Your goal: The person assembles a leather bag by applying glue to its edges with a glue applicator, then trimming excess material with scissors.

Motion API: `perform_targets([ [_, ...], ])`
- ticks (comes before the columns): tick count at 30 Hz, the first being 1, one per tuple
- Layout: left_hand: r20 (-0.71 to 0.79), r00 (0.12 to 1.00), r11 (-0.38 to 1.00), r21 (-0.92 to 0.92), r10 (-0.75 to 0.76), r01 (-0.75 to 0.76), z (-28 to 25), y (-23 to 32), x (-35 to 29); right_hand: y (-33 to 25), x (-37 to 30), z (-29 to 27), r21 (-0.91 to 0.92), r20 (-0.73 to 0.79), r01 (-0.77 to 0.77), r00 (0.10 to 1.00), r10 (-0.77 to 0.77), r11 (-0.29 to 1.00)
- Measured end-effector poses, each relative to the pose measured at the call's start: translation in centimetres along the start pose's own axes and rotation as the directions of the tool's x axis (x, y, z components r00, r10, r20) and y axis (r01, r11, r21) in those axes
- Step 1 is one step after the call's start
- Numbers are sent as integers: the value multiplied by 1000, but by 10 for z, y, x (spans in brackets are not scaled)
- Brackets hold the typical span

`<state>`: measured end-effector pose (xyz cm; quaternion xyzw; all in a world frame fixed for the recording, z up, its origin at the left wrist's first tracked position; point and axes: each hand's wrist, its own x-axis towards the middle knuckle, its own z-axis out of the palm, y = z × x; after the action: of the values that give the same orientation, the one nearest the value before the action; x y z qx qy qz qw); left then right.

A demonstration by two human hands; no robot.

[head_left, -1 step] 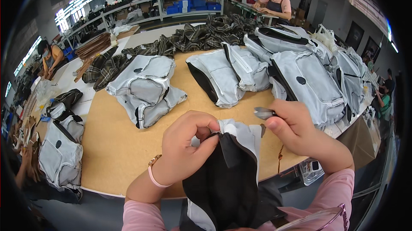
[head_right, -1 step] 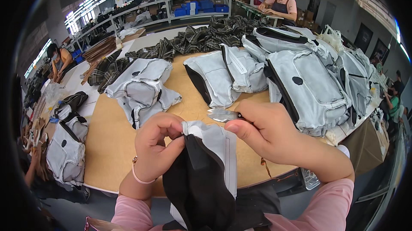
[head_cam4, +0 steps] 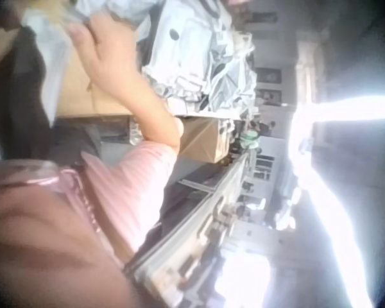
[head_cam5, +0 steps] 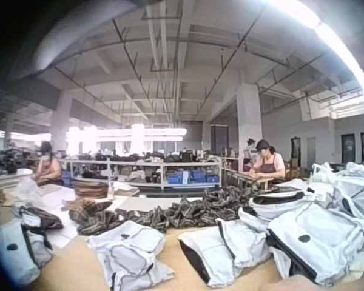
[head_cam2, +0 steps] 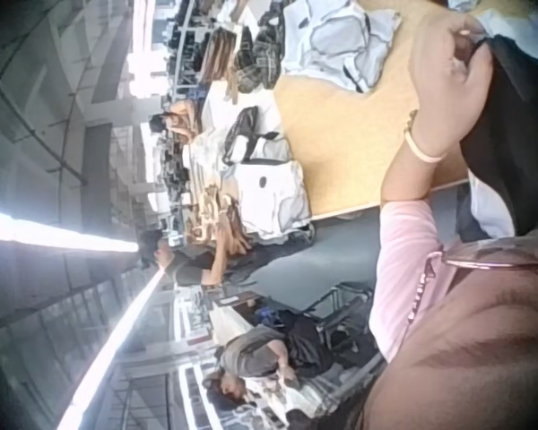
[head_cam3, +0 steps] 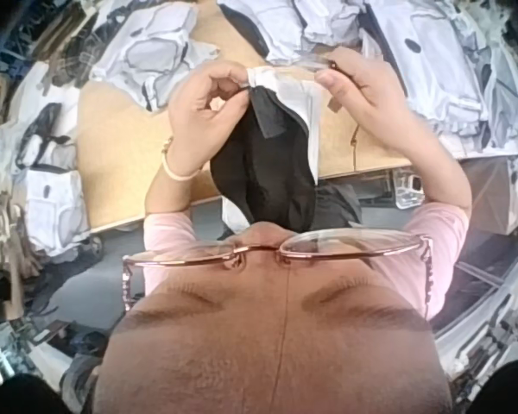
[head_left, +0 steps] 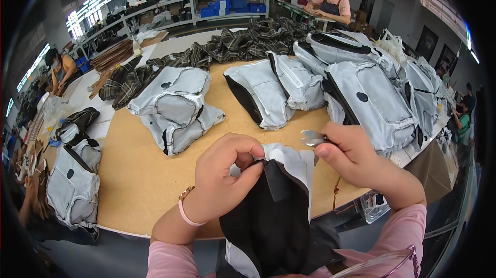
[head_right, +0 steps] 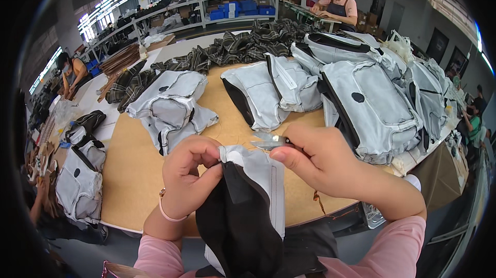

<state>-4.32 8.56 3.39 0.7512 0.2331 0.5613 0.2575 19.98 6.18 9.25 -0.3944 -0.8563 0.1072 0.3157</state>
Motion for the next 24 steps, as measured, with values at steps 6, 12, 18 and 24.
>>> perform_targets([
  [6, 3, 996, 995, 38, -90, 90, -2, -5, 0, 43, -35, 30, 460, 13, -502, 829, 560, 732],
  [12, 115, 961, 967, -25, -251, 255, 14, -14, -2, 85, -130, 99, -407, -143, -537, 836, 530, 739],
  [18, 320, 811, 872, 164, -489, 461, 15, -21, -2, 35, -62, 52, -215, -284, -233, 944, 167, 948],
  [24, 289, 809, 853, 282, -513, 440, 8, -9, 3, 15, -28, 34, 227, 172, -284, 953, 248, 932],
])
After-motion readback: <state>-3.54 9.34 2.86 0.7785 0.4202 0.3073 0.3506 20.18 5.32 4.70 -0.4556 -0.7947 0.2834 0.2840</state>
